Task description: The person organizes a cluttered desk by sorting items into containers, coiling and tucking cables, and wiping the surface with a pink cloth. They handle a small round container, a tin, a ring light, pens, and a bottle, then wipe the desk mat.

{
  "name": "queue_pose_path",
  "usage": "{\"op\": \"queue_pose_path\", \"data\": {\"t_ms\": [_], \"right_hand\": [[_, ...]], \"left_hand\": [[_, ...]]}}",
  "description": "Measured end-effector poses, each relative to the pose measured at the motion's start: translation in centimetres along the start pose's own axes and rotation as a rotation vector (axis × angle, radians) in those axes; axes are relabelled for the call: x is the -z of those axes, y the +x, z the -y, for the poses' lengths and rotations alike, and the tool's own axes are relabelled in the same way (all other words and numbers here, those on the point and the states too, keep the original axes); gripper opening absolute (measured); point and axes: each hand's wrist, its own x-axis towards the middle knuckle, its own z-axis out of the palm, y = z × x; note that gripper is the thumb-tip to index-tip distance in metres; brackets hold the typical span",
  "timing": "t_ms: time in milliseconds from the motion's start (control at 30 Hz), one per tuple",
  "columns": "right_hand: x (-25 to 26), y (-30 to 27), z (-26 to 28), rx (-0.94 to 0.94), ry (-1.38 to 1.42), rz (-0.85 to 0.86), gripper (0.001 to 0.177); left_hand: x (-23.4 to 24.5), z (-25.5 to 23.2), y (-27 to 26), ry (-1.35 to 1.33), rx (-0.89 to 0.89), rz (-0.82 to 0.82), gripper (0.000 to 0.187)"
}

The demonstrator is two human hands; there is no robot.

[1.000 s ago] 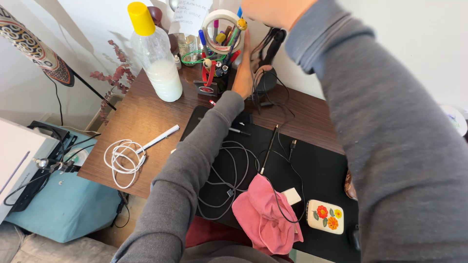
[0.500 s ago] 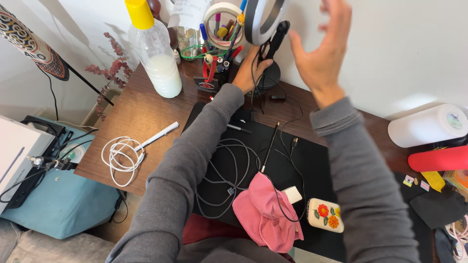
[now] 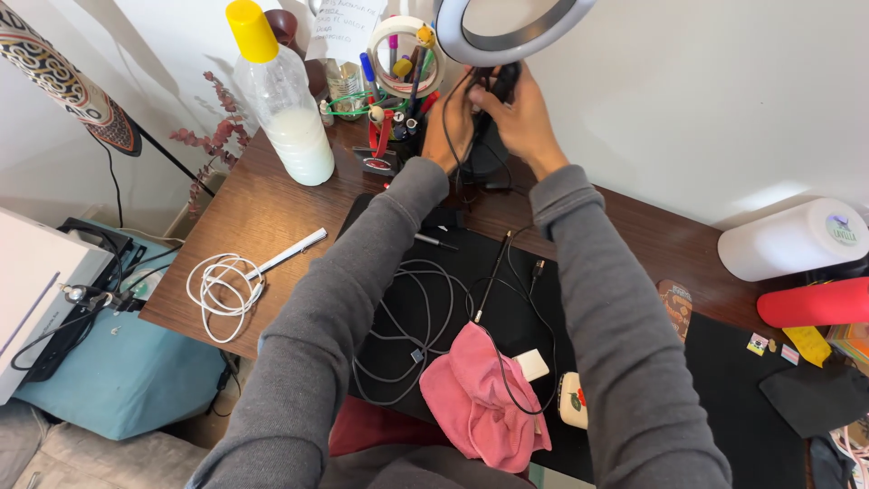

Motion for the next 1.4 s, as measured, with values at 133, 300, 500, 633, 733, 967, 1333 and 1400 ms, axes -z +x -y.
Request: {"op": "queue_pose_path", "data": {"t_ms": [133, 300, 500, 633, 733, 967, 1333, 1400], "right_hand": [[-0.6, 0.5, 0.1, 0.075, -0.051, -0.014, 0.032], [0.8, 1.8, -2.3, -0.010, -0.064, 0.101, 0.053], [2.1, 0.4, -0.7, -0.311, -0.286, 0.307, 0.038], [1.3, 0.0, -1.6, -0.357, -0.117, 0.218, 0.041], [0.6, -0.3, -2.7, -0.318, -0.062, 0.134, 0.047], [-2.3, -2.3, -1.0, -0.337, -0.538, -0.227, 0.044], [-0.6, -2.3, -3.5, -0.205, -0.171, -0.137, 0.032], [0.0, -2.2, -4.2, -0.137, -0.166, -0.090, 0.033]], "left_hand": [[1.5, -2.4, 0.2, -0.096, -0.064, 0.018, 0.045], [1.7, -0.2, 1.2, -0.002, 0.072, 0.110, 0.058], [1.4, 0.9, 0.3, 0.114, 0.126, 0.200, 0.058], [1.3, 1.4, 0.4, 0.104, 0.191, 0.218, 0.057], [1.4, 1.0, 0.5, 0.101, 0.223, 0.218, 0.058], [-1.2, 3.4, 0.0, 0.040, 0.074, -0.060, 0.052], [-0.3, 1.7, 0.1, 0.034, 0.053, 0.038, 0.042], [-0.4, 1.5, 0.1, 0.001, 0.046, 0.039, 0.040]]}}
